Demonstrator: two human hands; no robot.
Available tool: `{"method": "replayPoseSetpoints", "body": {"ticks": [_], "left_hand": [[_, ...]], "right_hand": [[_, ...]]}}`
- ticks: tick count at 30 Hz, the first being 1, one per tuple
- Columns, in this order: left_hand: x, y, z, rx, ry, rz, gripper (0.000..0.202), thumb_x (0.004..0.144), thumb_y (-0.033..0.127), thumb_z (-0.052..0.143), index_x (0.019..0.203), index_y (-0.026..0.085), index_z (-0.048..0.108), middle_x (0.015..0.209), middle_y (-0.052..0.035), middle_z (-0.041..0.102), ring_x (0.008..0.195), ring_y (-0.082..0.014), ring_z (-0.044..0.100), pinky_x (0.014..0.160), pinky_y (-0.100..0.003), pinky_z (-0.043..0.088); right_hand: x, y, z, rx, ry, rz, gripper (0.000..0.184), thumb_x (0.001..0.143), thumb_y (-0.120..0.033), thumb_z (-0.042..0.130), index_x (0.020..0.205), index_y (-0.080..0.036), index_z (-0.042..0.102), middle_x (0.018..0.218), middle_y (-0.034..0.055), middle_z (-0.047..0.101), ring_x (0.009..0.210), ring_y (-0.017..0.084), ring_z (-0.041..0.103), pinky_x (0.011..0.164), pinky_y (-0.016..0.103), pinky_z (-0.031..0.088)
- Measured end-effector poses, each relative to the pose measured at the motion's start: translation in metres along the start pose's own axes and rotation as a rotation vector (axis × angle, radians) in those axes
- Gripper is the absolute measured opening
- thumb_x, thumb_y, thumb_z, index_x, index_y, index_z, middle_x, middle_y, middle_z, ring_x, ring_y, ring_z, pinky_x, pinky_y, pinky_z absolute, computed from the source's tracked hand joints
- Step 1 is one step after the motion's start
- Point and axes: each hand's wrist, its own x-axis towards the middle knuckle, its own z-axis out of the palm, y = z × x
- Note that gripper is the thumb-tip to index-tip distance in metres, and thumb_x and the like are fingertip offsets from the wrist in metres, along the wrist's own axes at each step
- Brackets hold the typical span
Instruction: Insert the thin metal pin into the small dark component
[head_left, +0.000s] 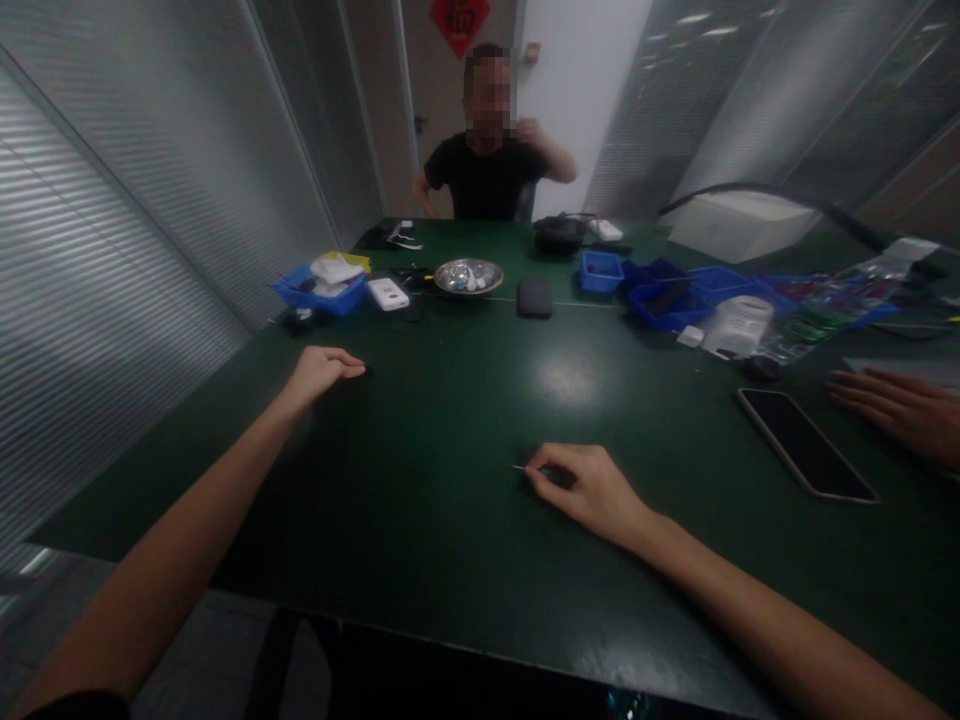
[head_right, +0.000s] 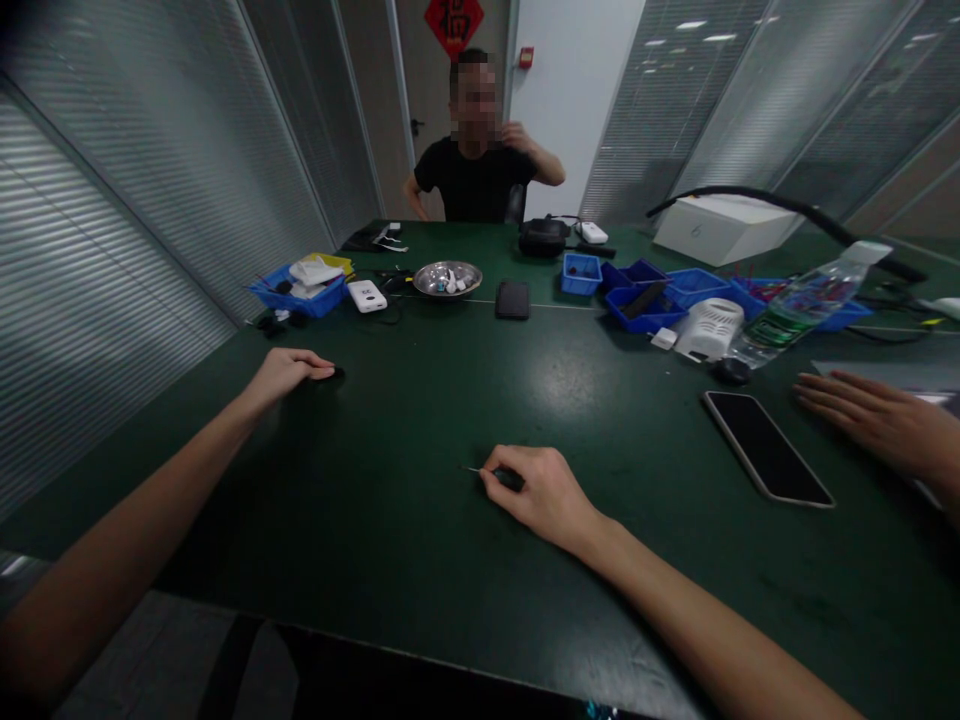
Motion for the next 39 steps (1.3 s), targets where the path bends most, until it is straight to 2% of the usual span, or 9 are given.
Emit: {"method": "replayPoseSetpoints", "body": {"ticks": [8,11,14,18,21,23,27,30,39], "left_hand": [[0.014,-0.007,0.006,-0.019,0.028,0.024,0.016,0.063,0.028,0.082,0.075,0.018,0.08,0.088,-0.0103,0.079,0.088,-0.0279,0.072,0.08,-0.037,0.054],[0.001,-0.006,0.006,0.142,0.042,0.133,0.018,0.075,0.033,0.077,0.085,0.019,0.081,0.093,-0.0094,0.079,0.086,-0.026,0.072,0.08,-0.037,0.053],[-0.022,-0.002,0.008,0.317,0.06,0.345,0.025,0.089,0.039,0.068,0.099,0.019,0.079,0.102,-0.0093,0.077,0.089,-0.0254,0.07,0.081,-0.038,0.052],[-0.061,0.021,0.028,0.379,-0.114,0.59,0.027,0.098,0.038,0.058,0.111,0.02,0.075,0.115,-0.0101,0.073,0.102,-0.0256,0.067,0.09,-0.04,0.052],[-0.094,0.049,0.062,0.294,-0.356,0.703,0.024,0.1,0.034,0.059,0.114,0.023,0.074,0.116,-0.0082,0.071,0.108,-0.0249,0.065,0.094,-0.04,0.051],[-0.116,0.066,0.088,0.215,-0.483,0.749,0.022,0.099,0.033,0.062,0.115,0.023,0.073,0.113,-0.0072,0.071,0.102,-0.0223,0.064,0.088,-0.036,0.052],[-0.144,0.085,0.128,0.129,-0.553,0.803,0.016,0.096,0.028,0.067,0.109,0.021,0.072,0.103,-0.0061,0.069,0.094,-0.0204,0.062,0.083,-0.033,0.049],[-0.15,0.088,0.137,0.103,-0.555,0.82,0.015,0.095,0.027,0.067,0.109,0.021,0.071,0.104,-0.0056,0.069,0.098,-0.0218,0.061,0.087,-0.035,0.048],[-0.148,0.087,0.134,0.095,-0.641,0.876,0.02,0.1,0.03,0.064,0.118,0.023,0.071,0.111,-0.006,0.07,0.107,-0.0223,0.061,0.097,-0.038,0.044]], "right_hand": [[0.0,0.002,0.001,-0.009,0.007,-0.007,0.018,0.098,-0.029,0.059,0.091,-0.02,0.073,0.079,0.001,0.071,0.065,0.014,0.063,0.061,0.025,0.046],[-0.001,0.001,0.002,-0.004,0.005,0.001,0.018,0.099,-0.03,0.059,0.092,-0.021,0.073,0.081,0.0012,0.071,0.068,0.014,0.064,0.062,0.025,0.047],[-0.001,0.001,0.002,-0.005,0.007,-0.003,0.019,0.1,-0.031,0.058,0.092,-0.02,0.073,0.081,0.0017,0.072,0.068,0.014,0.064,0.063,0.025,0.047],[0.001,0.003,0.003,-0.008,0.017,-0.006,0.019,0.099,-0.031,0.059,0.093,-0.02,0.073,0.081,0.0015,0.072,0.065,0.013,0.063,0.062,0.025,0.047],[0.001,0.005,0.004,-0.007,0.029,-0.002,0.018,0.099,-0.031,0.059,0.093,-0.021,0.073,0.081,0.0012,0.073,0.065,0.013,0.064,0.061,0.025,0.046],[0.002,0.005,0.005,-0.007,0.037,0.003,0.018,0.099,-0.031,0.059,0.094,-0.021,0.073,0.082,0.0011,0.073,0.065,0.014,0.065,0.061,0.025,0.046],[0.001,0.005,0.005,-0.007,0.045,-0.006,0.018,0.099,-0.031,0.059,0.093,-0.021,0.072,0.082,0.0012,0.074,0.067,0.014,0.066,0.062,0.025,0.047],[0.002,0.004,0.004,-0.006,0.04,-0.017,0.016,0.099,-0.029,0.059,0.093,-0.022,0.072,0.082,0.0009,0.073,0.068,0.014,0.066,0.061,0.025,0.047],[0.004,0.002,0.008,-0.05,0.021,-0.051,0.016,0.099,-0.029,0.059,0.09,-0.022,0.07,0.078,0.0004,0.07,0.067,0.014,0.064,0.063,0.025,0.045]]}}
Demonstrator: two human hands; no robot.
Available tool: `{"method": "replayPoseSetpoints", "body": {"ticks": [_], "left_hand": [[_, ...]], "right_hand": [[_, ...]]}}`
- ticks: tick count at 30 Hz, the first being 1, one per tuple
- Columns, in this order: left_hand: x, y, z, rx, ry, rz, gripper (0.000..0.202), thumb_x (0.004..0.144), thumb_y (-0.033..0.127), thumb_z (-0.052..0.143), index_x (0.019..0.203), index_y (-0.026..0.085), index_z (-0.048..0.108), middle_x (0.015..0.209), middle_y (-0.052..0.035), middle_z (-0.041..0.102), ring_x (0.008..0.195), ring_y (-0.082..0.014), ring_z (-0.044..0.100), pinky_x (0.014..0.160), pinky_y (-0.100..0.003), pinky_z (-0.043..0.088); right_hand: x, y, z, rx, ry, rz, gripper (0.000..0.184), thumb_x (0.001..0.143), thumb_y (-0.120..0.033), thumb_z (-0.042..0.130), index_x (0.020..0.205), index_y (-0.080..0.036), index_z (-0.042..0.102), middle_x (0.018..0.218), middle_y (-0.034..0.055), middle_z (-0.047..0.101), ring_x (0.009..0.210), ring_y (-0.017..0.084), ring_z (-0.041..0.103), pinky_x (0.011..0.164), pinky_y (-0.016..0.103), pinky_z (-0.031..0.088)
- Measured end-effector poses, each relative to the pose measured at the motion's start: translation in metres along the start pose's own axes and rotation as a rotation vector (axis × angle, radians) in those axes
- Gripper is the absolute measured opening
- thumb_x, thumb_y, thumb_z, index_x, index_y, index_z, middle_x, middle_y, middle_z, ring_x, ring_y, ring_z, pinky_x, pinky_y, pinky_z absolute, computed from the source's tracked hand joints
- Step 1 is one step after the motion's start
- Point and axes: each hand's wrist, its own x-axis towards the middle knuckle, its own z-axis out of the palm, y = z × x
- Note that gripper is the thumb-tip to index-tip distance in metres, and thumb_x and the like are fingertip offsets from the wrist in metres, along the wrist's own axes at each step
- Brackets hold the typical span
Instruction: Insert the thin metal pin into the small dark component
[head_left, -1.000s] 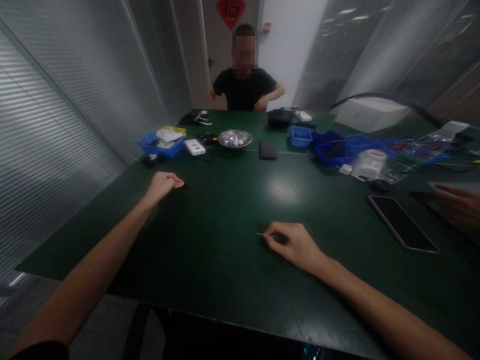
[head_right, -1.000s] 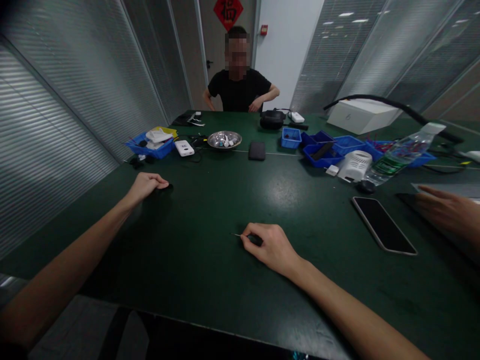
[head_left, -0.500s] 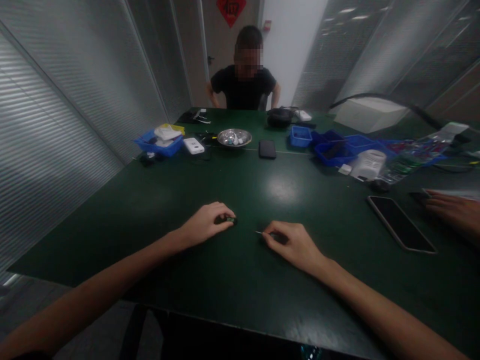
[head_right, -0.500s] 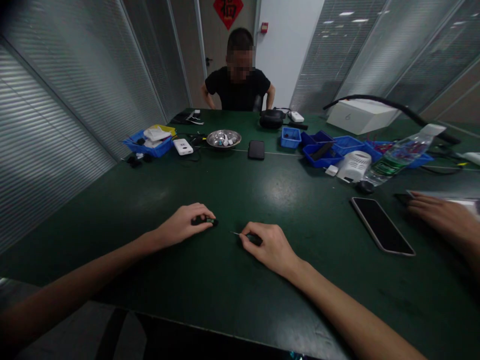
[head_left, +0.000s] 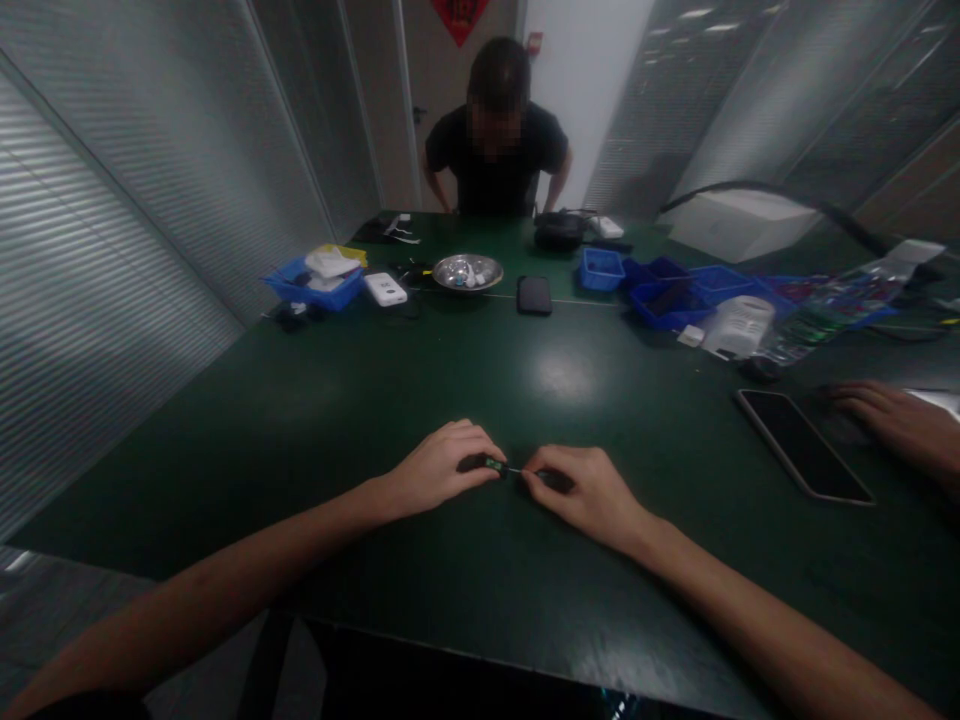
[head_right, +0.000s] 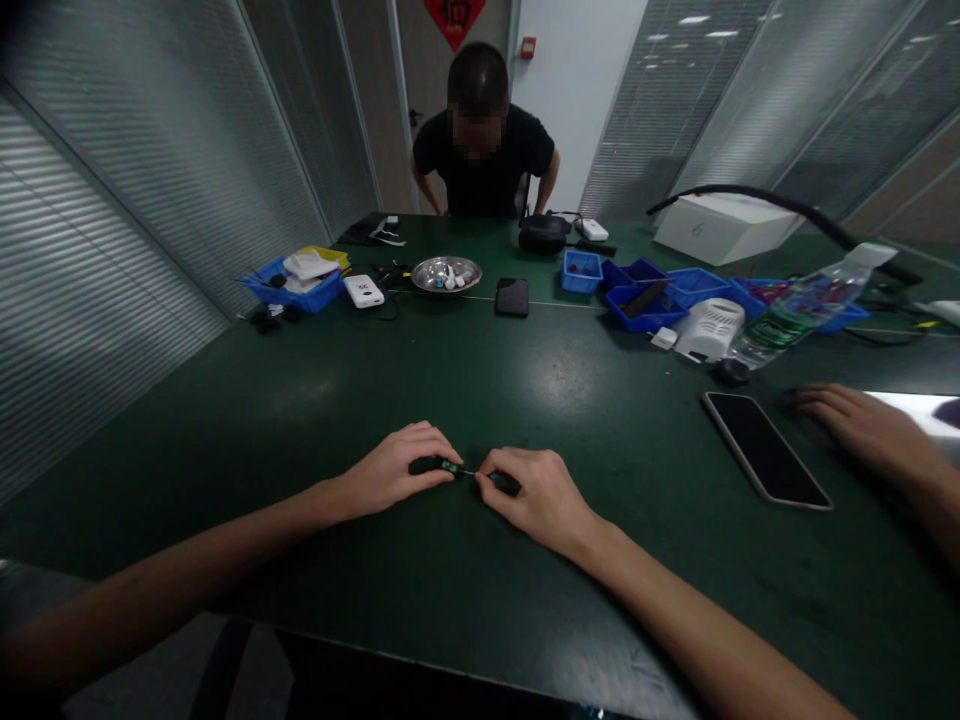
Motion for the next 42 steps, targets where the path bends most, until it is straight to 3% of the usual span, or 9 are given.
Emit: {"method": "replayPoseSetpoints", "body": {"ticks": [14,23,27,30,34,38,42], "left_hand": [[0.0,-0.004,0.002,0.019,0.005,0.026,0.02,0.1,0.03,0.065,0.118,0.022,0.069,0.112,-0.0068,0.07,0.109,-0.0231,0.062,0.098,-0.038,0.044],[-0.009,-0.002,-0.002,-0.002,0.021,0.02,0.022,0.101,0.025,0.062,0.123,0.022,0.068,0.116,-0.0065,0.07,0.112,-0.0211,0.062,0.098,-0.036,0.048],[-0.019,-0.023,-0.025,0.076,0.097,-0.074,0.018,0.101,0.023,0.062,0.117,0.022,0.069,0.115,-0.006,0.07,0.105,-0.0194,0.064,0.09,-0.033,0.05],[-0.027,-0.053,-0.054,0.191,0.187,-0.175,0.013,0.098,0.028,0.066,0.107,0.02,0.071,0.107,-0.0059,0.07,0.095,-0.0199,0.065,0.082,-0.032,0.051],[-0.042,-0.095,-0.093,0.324,0.335,-0.332,0.02,0.094,0.037,0.07,0.105,0.02,0.073,0.091,-0.0045,0.072,0.078,-0.0195,0.065,0.072,-0.032,0.05],[-0.065,-0.127,-0.123,0.446,0.426,-0.387,0.023,0.095,0.04,0.066,0.107,0.022,0.075,0.099,-0.0064,0.076,0.086,-0.0232,0.07,0.08,-0.036,0.052],[-0.082,-0.143,-0.136,0.489,0.511,-0.435,0.03,0.098,0.04,0.06,0.115,0.023,0.076,0.113,-0.0071,0.078,0.103,-0.0269,0.072,0.094,-0.039,0.053]], "right_hand": [[0.008,-0.009,0.011,0.049,0.035,-0.036,0.016,0.099,-0.029,0.059,0.091,-0.021,0.071,0.08,0.0012,0.071,0.067,0.014,0.064,0.064,0.025,0.046],[0.002,-0.009,0.004,0.082,0.062,0.014,0.018,0.099,-0.03,0.059,0.092,-0.021,0.072,0.081,0.0019,0.072,0.067,0.015,0.066,0.06,0.025,0.046],[0.001,-0.007,0.003,0.085,0.063,0.017,0.017,0.099,-0.029,0.059,0.092,-0.02,0.072,0.081,0.0011,0.072,0.066,0.013,0.066,0.06,0.025,0.046],[0.001,-0.007,0.003,0.093,0.057,0.011,0.018,0.099,-0.029,0.059,0.092,-0.019,0.072,0.081,0.0011,0.072,0.066,0.013,0.066,0.06,0.024,0.046],[0.0,-0.006,0.003,0.091,0.058,0.013,0.019,0.099,-0.031,0.059,0.092,-0.019,0.073,0.083,0.0019,0.073,0.068,0.014,0.067,0.061,0.025,0.047],[0.0,-0.005,0.003,0.093,0.047,0.019,0.019,0.099,-0.032,0.06,0.092,-0.02,0.073,0.083,0.0012,0.073,0.067,0.013,0.066,0.06,0.025,0.046],[-0.001,-0.004,0.003,0.103,0.044,0.009,0.018,0.1,-0.031,0.06,0.093,-0.02,0.072,0.083,0.0006,0.072,0.066,0.013,0.065,0.06,0.025,0.046]]}}
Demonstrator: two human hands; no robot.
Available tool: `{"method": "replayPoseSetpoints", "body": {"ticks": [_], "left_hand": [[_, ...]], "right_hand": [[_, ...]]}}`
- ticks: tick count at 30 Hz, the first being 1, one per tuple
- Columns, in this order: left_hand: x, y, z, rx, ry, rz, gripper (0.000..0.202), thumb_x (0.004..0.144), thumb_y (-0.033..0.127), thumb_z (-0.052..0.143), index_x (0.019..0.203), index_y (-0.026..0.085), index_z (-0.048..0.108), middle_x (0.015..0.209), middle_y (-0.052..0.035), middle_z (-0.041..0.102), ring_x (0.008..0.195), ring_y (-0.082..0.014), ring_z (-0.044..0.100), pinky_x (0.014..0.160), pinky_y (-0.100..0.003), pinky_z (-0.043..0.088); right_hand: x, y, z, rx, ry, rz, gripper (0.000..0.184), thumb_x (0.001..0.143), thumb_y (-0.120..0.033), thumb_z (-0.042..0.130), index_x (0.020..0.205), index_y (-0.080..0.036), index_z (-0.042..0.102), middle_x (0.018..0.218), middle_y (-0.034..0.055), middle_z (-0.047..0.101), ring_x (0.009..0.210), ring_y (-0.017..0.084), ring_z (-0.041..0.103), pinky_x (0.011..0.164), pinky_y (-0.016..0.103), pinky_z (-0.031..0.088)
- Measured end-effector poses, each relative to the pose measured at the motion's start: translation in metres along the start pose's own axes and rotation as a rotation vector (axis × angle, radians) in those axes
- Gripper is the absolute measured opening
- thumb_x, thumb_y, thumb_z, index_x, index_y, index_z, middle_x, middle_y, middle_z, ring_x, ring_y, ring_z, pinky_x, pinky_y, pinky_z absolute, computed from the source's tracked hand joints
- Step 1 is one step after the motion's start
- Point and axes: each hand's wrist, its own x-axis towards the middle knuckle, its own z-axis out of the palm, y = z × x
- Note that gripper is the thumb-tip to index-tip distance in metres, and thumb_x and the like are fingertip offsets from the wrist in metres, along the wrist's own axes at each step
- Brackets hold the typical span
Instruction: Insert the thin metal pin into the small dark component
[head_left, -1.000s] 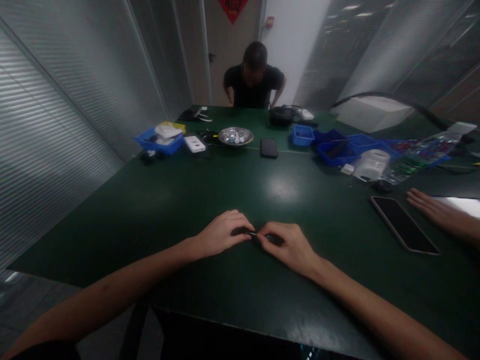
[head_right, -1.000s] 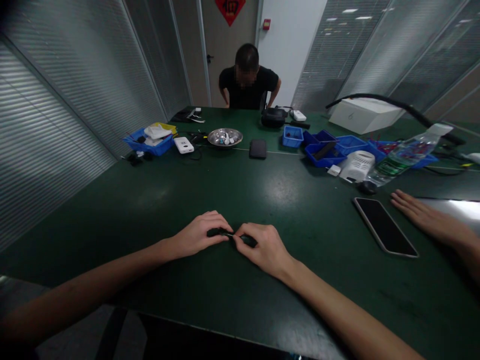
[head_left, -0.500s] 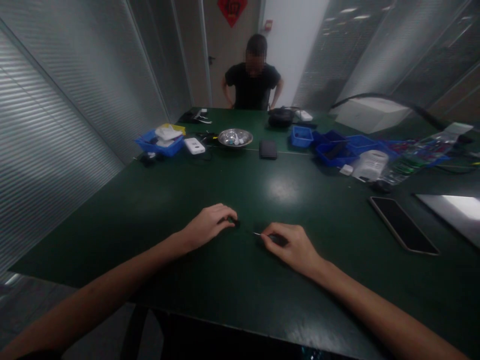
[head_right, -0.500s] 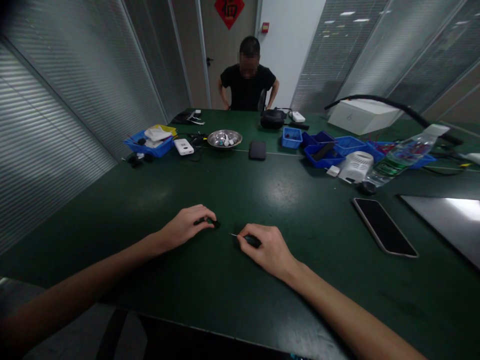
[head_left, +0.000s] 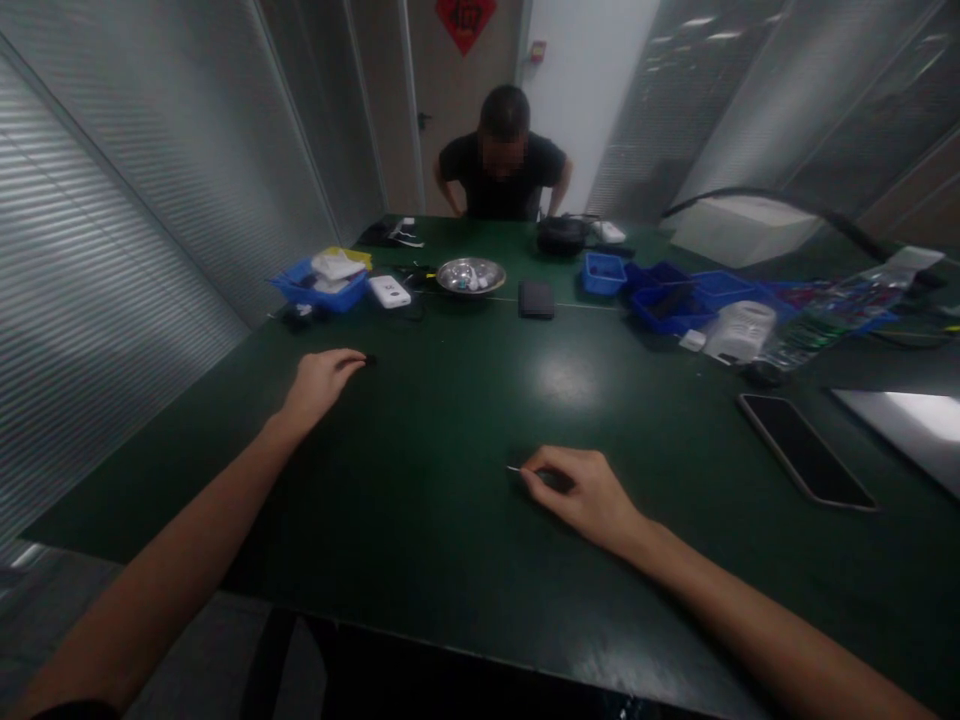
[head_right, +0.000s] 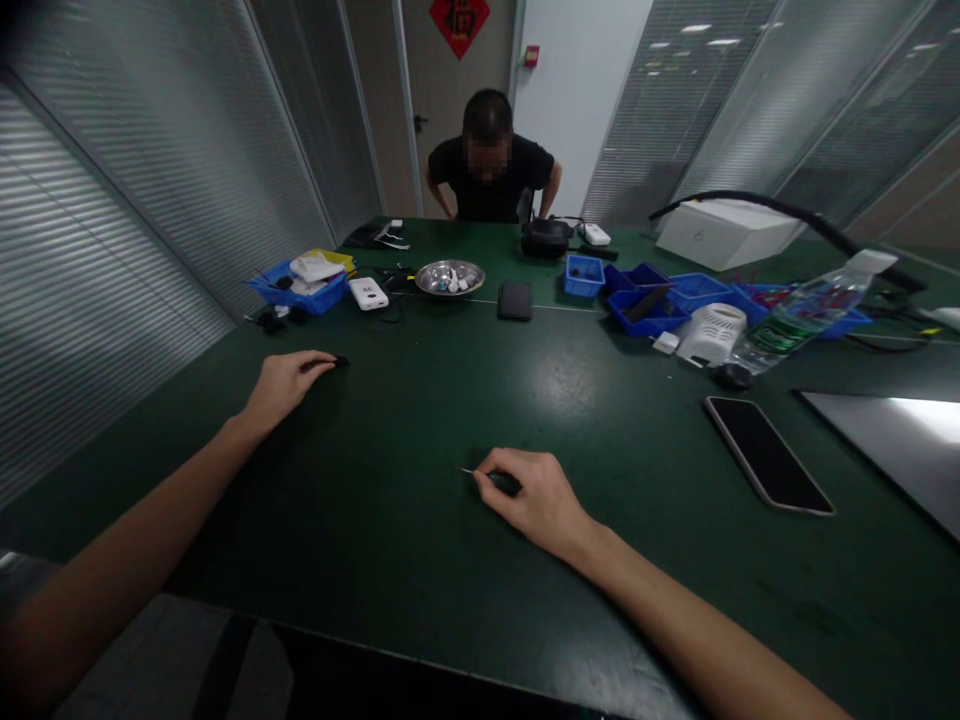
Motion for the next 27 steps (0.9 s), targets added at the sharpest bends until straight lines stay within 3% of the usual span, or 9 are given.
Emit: {"method": "replayPoseSetpoints", "body": {"ticks": [4,8,12,17,22,27], "left_hand": [[-0.001,-0.001,-0.004,0.125,-0.028,-0.005,0.039,0.102,0.038,0.05,0.127,0.022,0.073,0.125,-0.0093,0.074,0.115,-0.0294,0.068,0.104,-0.042,0.049],[0.0,0.009,-0.012,0.235,-0.097,0.028,0.043,0.103,0.037,0.045,0.133,0.021,0.071,0.124,-0.0116,0.073,0.112,-0.0326,0.066,0.099,-0.046,0.049],[0.005,0.006,-0.02,0.19,-0.161,0.072,0.044,0.103,0.044,0.047,0.13,0.021,0.072,0.122,-0.0127,0.073,0.113,-0.033,0.064,0.097,-0.045,0.048],[0.023,-0.016,-0.028,0.074,-0.253,0.082,0.041,0.094,0.055,0.062,0.114,0.023,0.076,0.126,-0.0094,0.072,0.117,-0.0305,0.064,0.1,-0.042,0.047],[0.037,-0.024,-0.031,-0.045,-0.338,-0.043,0.042,0.086,0.057,0.071,0.112,0.024,0.074,0.123,-0.007,0.073,0.109,-0.0274,0.068,0.093,-0.039,0.05],[0.037,-0.022,-0.028,-0.06,-0.296,-0.149,0.045,0.08,0.06,0.075,0.109,0.025,0.076,0.106,-0.0066,0.076,0.093,-0.0256,0.07,0.08,-0.036,0.052]], "right_hand": [[0.0,-0.001,-0.001,0.001,0.0,0.001,0.017,0.099,-0.03,0.061,0.092,-0.02,0.072,0.083,0.0002,0.072,0.068,0.013,0.066,0.061,0.025,0.046],[0.0,-0.002,-0.002,-0.001,-0.006,0.007,0.017,0.099,-0.029,0.06,0.092,-0.02,0.072,0.083,0.0005,0.072,0.068,0.013,0.066,0.062,0.026,0.046],[-0.001,-0.001,-0.002,-0.006,-0.006,0.008,0.017,0.099,-0.029,0.059,0.093,-0.02,0.073,0.084,0.0014,0.073,0.068,0.013,0.065,0.062,0.026,0.046],[-0.001,0.0,-0.002,-0.018,-0.015,0.011,0.019,0.099,-0.03,0.059,0.092,-0.02,0.073,0.081,0.0014,0.072,0.066,0.013,0.064,0.061,0.026,0.045],[-0.001,0.002,-0.002,-0.026,-0.009,0.013,0.017,0.098,-0.03,0.06,0.091,-0.02,0.072,0.08,0.0,0.072,0.065,0.012,0.064,0.06,0.025,0.044],[0.0,0.002,-0.001,-0.013,-0.008,0.011,0.016,0.099,-0.029,0.06,0.093,-0.02,0.073,0.081,0.0002,0.072,0.066,0.013,0.065,0.061,0.025,0.045]]}}
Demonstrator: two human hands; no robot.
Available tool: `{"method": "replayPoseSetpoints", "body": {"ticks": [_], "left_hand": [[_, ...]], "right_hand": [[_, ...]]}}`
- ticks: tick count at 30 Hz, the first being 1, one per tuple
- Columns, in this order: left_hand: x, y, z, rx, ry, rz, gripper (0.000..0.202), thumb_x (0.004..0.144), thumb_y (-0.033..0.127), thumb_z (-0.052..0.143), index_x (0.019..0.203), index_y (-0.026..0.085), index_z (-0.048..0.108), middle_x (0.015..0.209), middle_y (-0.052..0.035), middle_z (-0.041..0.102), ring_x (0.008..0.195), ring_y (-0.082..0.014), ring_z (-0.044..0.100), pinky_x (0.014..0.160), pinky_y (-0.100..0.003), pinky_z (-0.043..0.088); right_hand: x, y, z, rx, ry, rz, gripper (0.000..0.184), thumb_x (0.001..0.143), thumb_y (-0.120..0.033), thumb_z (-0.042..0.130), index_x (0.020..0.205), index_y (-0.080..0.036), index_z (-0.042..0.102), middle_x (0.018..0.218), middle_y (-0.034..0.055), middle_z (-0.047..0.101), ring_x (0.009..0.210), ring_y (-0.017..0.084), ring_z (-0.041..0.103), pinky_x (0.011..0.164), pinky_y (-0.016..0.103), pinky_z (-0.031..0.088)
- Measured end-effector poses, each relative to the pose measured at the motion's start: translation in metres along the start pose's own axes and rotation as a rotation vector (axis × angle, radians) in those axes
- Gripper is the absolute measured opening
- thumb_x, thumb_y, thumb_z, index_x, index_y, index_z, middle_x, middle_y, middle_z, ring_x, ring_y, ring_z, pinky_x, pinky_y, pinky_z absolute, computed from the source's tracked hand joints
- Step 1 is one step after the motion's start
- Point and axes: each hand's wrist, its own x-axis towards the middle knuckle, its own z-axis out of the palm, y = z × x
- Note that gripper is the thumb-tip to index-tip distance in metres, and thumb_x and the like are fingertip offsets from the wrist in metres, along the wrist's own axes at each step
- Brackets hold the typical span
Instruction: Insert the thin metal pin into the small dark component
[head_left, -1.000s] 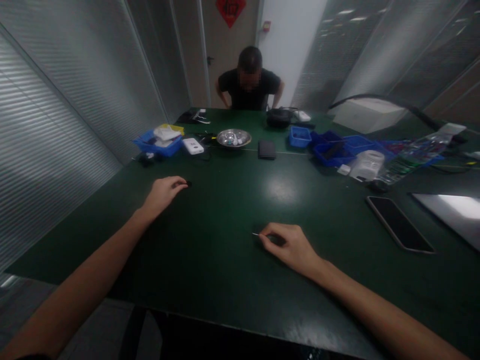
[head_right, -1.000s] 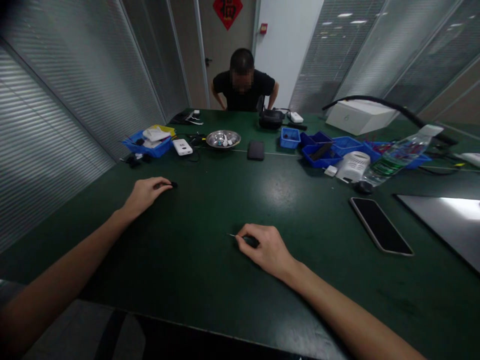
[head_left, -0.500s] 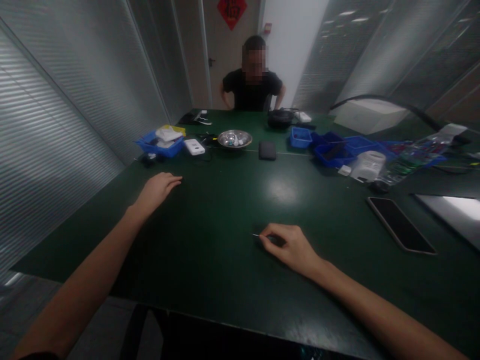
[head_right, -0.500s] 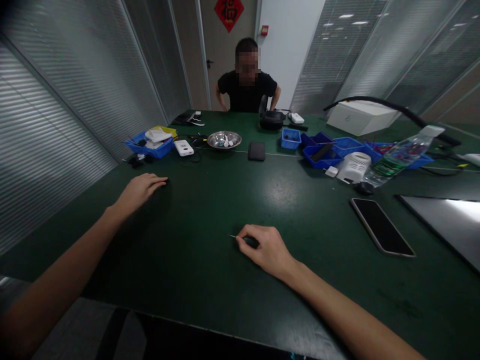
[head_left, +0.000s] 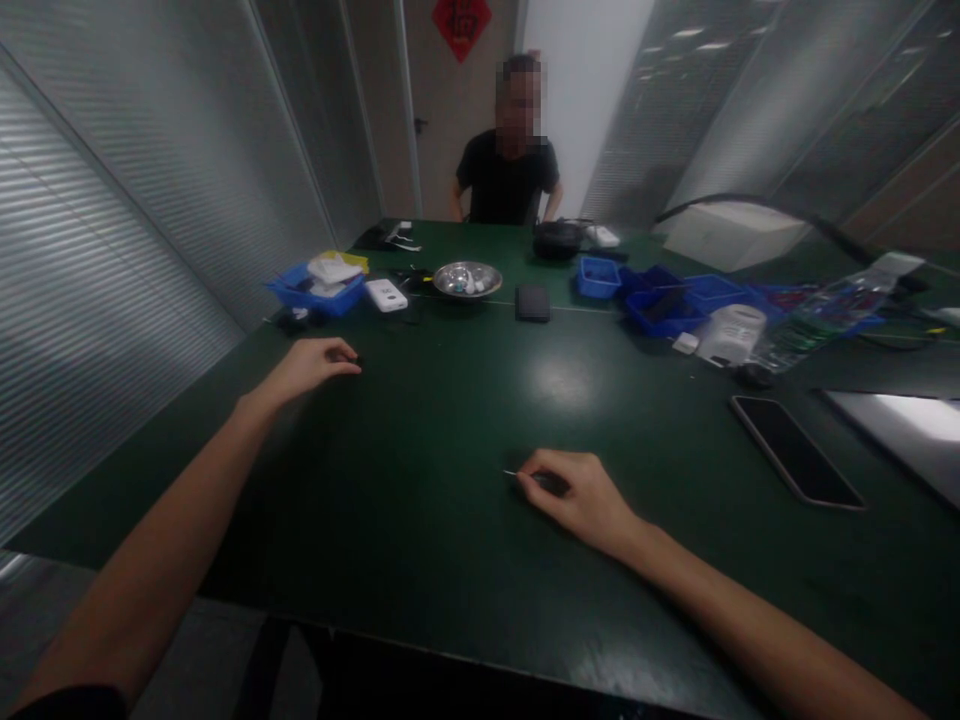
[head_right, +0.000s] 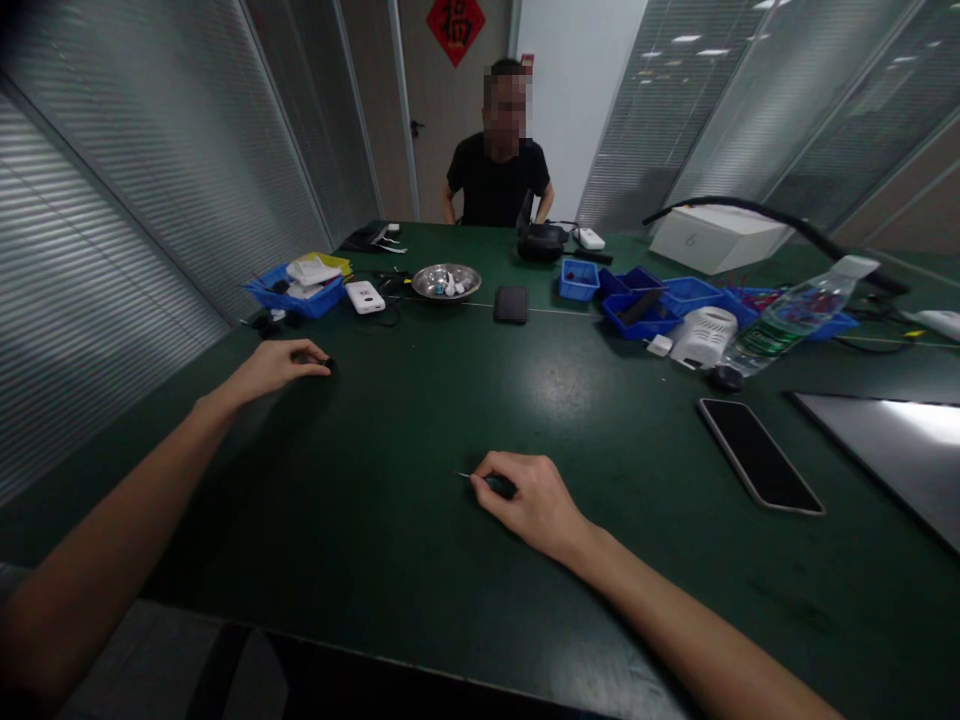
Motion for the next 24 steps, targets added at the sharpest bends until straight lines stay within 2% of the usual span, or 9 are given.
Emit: {"method": "replayPoseSetpoints", "body": {"ticks": [6,11,14,18,24], "left_hand": [[0.0,-0.004,0.005,-0.071,0.061,-0.019,0.046,0.074,0.058,0.079,0.106,0.025,0.077,0.104,-0.0059,0.077,0.094,-0.025,0.071,0.081,-0.034,0.053],[0.002,-0.006,0.006,-0.081,0.071,-0.017,0.048,0.076,0.055,0.078,0.113,0.025,0.077,0.109,-0.0069,0.077,0.098,-0.026,0.071,0.087,-0.037,0.054],[0.002,-0.006,0.007,-0.055,0.075,-0.072,0.042,0.077,0.055,0.078,0.108,0.026,0.08,0.105,-0.0056,0.079,0.095,-0.0268,0.072,0.087,-0.039,0.053],[0.001,-0.004,0.009,-0.164,0.082,-0.141,0.039,0.078,0.053,0.078,0.106,0.026,0.081,0.111,-0.0046,0.079,0.103,-0.0273,0.072,0.093,-0.039,0.053],[-0.003,-0.003,0.017,-0.082,0.145,-0.092,0.042,0.082,0.053,0.073,0.114,0.026,0.081,0.12,-0.007,0.076,0.111,-0.0301,0.068,0.102,-0.042,0.049]], "right_hand": [[0.0,-0.001,0.0,0.002,-0.008,0.012,0.017,0.099,-0.03,0.06,0.093,-0.02,0.073,0.081,0.0005,0.072,0.066,0.013,0.065,0.06,0.024,0.045],[0.0,-0.002,0.0,0.003,-0.012,0.009,0.018,0.1,-0.031,0.06,0.092,-0.02,0.072,0.082,0.0012,0.072,0.066,0.013,0.065,0.061,0.025,0.046],[0.001,-0.003,-0.001,-0.003,-0.009,0.005,0.019,0.1,-0.031,0.059,0.092,-0.02,0.073,0.081,0.0016,0.073,0.065,0.014,0.065,0.061,0.026,0.047],[0.0,-0.003,-0.002,0.004,-0.02,0.005,0.019,0.1,-0.03,0.059,0.092,-0.02,0.072,0.081,0.0014,0.072,0.065,0.013,0.065,0.06,0.025,0.046],[0.0,-0.001,0.0,-0.018,-0.016,-0.008,0.02,0.1,-0.033,0.059,0.092,-0.02,0.073,0.081,0.0013,0.073,0.067,0.014,0.065,0.064,0.026,0.047]]}}
